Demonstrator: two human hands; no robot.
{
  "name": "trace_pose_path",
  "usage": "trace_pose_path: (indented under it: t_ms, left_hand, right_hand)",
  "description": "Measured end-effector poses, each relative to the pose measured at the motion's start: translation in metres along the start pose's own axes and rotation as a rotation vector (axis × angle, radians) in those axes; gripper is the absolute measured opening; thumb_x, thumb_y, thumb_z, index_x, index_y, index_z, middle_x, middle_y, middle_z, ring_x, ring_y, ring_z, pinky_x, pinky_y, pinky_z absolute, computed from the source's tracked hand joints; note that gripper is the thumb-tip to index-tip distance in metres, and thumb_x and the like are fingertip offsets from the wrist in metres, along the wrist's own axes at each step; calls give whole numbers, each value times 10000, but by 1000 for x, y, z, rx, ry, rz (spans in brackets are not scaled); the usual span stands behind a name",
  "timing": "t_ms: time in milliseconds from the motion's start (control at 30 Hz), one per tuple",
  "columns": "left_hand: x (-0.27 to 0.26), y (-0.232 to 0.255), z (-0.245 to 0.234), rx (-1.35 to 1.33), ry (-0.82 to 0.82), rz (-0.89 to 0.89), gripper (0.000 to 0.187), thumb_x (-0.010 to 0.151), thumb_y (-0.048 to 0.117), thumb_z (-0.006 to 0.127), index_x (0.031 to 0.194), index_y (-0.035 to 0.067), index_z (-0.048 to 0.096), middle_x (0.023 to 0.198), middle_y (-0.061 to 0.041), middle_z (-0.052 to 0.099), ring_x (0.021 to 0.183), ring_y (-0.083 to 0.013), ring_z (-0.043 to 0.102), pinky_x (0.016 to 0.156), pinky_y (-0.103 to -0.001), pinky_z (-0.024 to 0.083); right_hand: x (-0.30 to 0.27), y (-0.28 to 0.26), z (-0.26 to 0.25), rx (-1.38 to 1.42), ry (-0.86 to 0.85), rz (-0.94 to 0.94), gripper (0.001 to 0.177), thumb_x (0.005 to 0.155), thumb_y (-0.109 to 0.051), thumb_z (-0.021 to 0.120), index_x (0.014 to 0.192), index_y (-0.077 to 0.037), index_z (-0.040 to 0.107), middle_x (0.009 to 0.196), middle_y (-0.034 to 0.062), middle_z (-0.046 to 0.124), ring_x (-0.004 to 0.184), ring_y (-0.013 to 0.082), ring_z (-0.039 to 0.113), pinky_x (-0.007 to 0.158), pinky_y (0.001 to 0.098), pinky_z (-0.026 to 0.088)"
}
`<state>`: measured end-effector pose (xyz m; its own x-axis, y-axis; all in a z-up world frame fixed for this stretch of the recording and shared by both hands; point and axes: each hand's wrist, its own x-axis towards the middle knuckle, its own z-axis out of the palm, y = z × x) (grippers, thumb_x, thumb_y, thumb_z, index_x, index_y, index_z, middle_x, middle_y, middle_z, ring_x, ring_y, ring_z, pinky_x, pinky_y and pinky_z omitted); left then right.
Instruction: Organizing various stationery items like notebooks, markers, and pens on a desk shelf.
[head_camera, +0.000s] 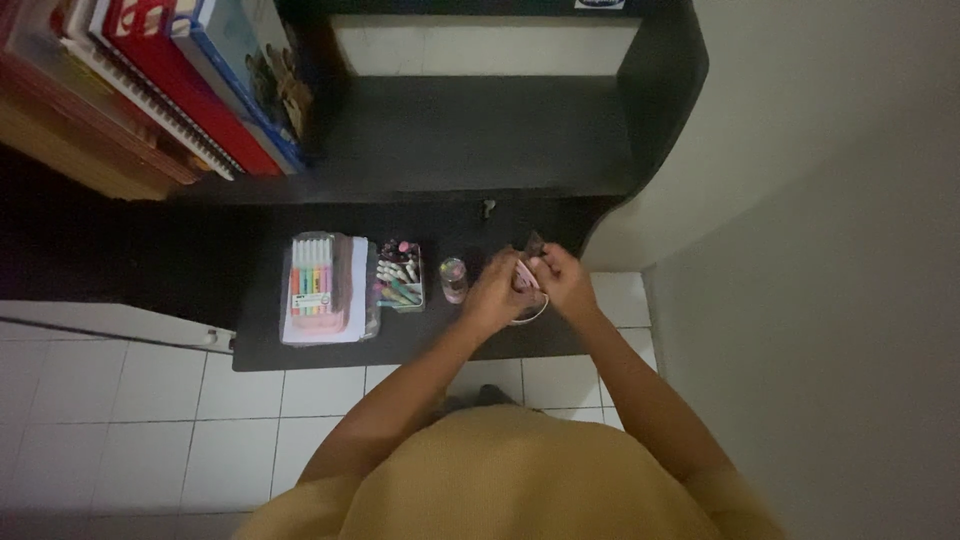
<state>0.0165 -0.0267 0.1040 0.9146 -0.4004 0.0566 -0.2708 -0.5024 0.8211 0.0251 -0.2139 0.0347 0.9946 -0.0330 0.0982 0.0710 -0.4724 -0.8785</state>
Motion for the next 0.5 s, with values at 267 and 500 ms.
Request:
trace_pose_path:
  t_ms: [267,500]
  left_hand:
    - [4,-40,34,11,89,74,546,806,241,852,1172,7,522,1098,-211,597,994,-408,640,830,-473,521]
    - [8,-56,27,-154,2,64,366,852,40,732,1146,28,513,1052,-196,588,926,-308,657,810,-428,540]
  right_hand:
    - [15,-21,-8,-372,-112,-18,222,946,-239,730,1004,-28,764,887,221,740,749,341,704,674,435,546]
    - [20,-18,-16,-270,-90,-66,183,937,-156,672,1009,4,724,877,192,744,730,297,741,679,412,557]
